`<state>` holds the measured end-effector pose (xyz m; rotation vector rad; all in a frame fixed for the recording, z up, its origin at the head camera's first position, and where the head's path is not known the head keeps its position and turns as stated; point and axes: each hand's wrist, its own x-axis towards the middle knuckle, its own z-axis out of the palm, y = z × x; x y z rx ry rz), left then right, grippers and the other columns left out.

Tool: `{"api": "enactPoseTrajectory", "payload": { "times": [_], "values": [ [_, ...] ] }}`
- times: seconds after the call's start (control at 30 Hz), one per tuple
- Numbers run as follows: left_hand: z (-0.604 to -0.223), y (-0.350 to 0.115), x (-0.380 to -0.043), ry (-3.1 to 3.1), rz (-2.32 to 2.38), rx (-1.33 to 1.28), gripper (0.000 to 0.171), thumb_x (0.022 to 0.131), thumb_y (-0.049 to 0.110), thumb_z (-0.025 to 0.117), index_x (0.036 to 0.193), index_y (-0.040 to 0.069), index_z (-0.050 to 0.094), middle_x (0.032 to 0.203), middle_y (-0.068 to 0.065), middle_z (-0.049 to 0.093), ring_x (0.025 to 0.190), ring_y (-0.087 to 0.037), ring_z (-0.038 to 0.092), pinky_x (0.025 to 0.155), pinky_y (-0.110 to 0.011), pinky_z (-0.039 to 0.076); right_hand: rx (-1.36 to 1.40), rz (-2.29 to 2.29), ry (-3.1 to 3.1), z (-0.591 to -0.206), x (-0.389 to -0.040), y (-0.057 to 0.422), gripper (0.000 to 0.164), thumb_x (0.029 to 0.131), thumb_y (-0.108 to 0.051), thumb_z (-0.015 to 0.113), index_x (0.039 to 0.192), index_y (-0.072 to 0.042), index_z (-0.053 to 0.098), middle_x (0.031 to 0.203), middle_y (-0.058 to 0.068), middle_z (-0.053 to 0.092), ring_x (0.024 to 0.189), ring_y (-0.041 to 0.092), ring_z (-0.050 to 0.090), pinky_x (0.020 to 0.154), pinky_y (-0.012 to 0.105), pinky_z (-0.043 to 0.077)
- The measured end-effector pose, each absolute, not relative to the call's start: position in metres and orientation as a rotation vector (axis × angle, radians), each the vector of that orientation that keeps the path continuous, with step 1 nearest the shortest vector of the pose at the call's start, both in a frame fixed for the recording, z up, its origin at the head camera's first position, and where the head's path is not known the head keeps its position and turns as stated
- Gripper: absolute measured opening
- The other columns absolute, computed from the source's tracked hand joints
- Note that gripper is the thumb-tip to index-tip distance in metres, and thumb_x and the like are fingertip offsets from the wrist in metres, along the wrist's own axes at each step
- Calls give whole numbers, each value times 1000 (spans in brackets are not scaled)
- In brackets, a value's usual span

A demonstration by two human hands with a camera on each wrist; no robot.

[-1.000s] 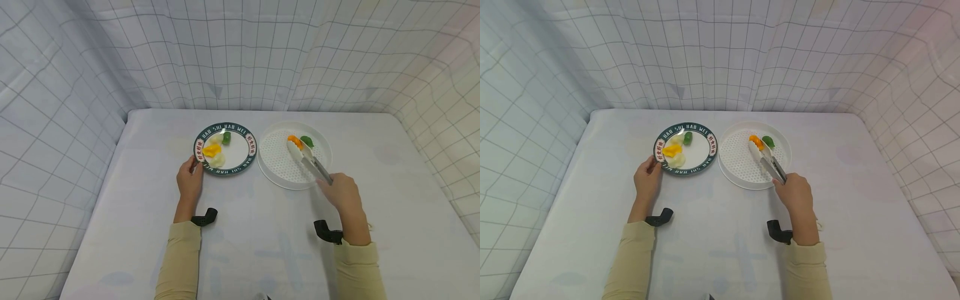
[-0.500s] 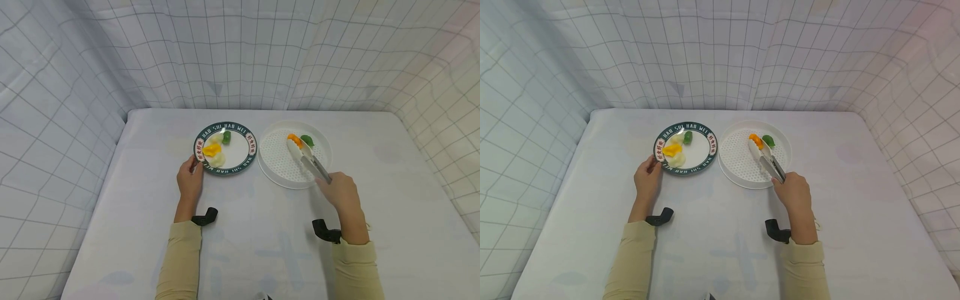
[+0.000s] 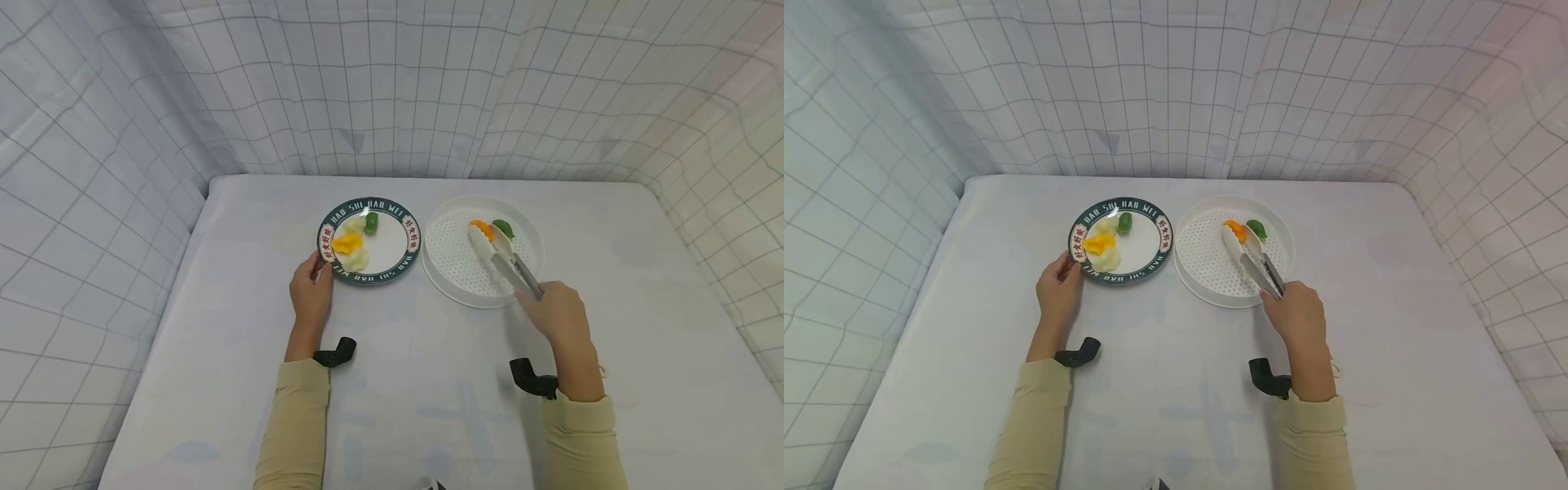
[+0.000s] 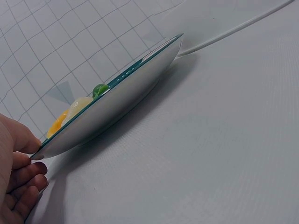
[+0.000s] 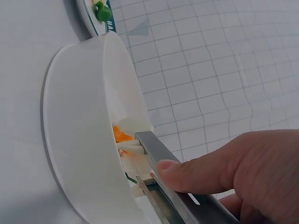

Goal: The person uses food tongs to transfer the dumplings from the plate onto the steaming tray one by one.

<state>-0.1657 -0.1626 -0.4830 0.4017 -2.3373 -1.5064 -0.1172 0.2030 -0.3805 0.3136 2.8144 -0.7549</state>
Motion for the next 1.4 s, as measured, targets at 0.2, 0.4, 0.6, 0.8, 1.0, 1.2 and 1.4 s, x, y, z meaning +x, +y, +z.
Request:
{"api": "enactPoseTrajectory", "payload": {
  "times": [0.2, 0.4, 0.6, 0.8, 1.0, 1.2, 1.4],
  "values": [
    [-482, -165, -166, -2333, -1503, 414, 43, 92, 17, 54, 132, 0, 47, 115, -13, 56, 108, -20, 50, 97, -29, 38, 298, -759, 2827, -377, -116, 203, 44, 89, -38, 52, 91, 5, 59, 74, 13, 54, 63, 25, 49, 49, 32, 39],
    [-483, -163, -166, -2336, -1512, 418, 43, 93, 17, 54, 132, 0, 46, 117, -13, 55, 109, -20, 49, 97, -30, 38, 245, -773, 2886, -370, -112, 206, 43, 89, -40, 52, 89, 3, 59, 73, 13, 54, 62, 25, 48, 49, 32, 38],
    [-482, -164, -165, -2334, -1495, 412, 43, 92, 16, 54, 132, 0, 47, 116, -14, 56, 108, -20, 50, 97, -30, 39, 125, -812, 2967, -362, -112, 203, 45, 89, -40, 53, 93, 4, 60, 76, 14, 57, 63, 25, 50, 50, 32, 38],
    [-481, -166, -162, -2347, -1479, 393, 43, 92, 16, 54, 131, 0, 48, 114, -15, 56, 106, -22, 50, 95, -33, 39, 32, -907, 2985, -363, -119, 183, 57, 90, -40, 53, 119, 9, 54, 103, 25, 60, 80, 31, 54, 62, 40, 46],
    [-481, -166, -162, -2343, -1486, 403, 43, 92, 16, 55, 131, 0, 48, 114, -14, 56, 106, -21, 50, 95, -32, 40, -284, -913, 2962, -376, -136, 166, 63, 89, -42, 56, 127, 8, 49, 112, 23, 58, 90, 31, 54, 75, 44, 45],
    [-481, -165, -164, -2329, -1503, 403, 43, 92, 16, 55, 131, 0, 48, 114, -14, 56, 106, -21, 49, 95, -32, 39, -848, -674, 2888, -379, -166, 168, 39, 85, -34, 65, 106, -1, 61, 77, 3, 56, 69, 18, 47, 61, 32, 40],
    [-481, -164, -163, -2332, -1487, 393, 42, 92, 15, 55, 130, -1, 49, 113, -14, 56, 105, -22, 49, 94, -32, 40, -1020, -516, 2824, -370, -187, 167, 28, 82, -32, 68, 92, -8, 60, 72, -2, 51, 64, 15, 44, 57, 29, 40]
  ]
}}
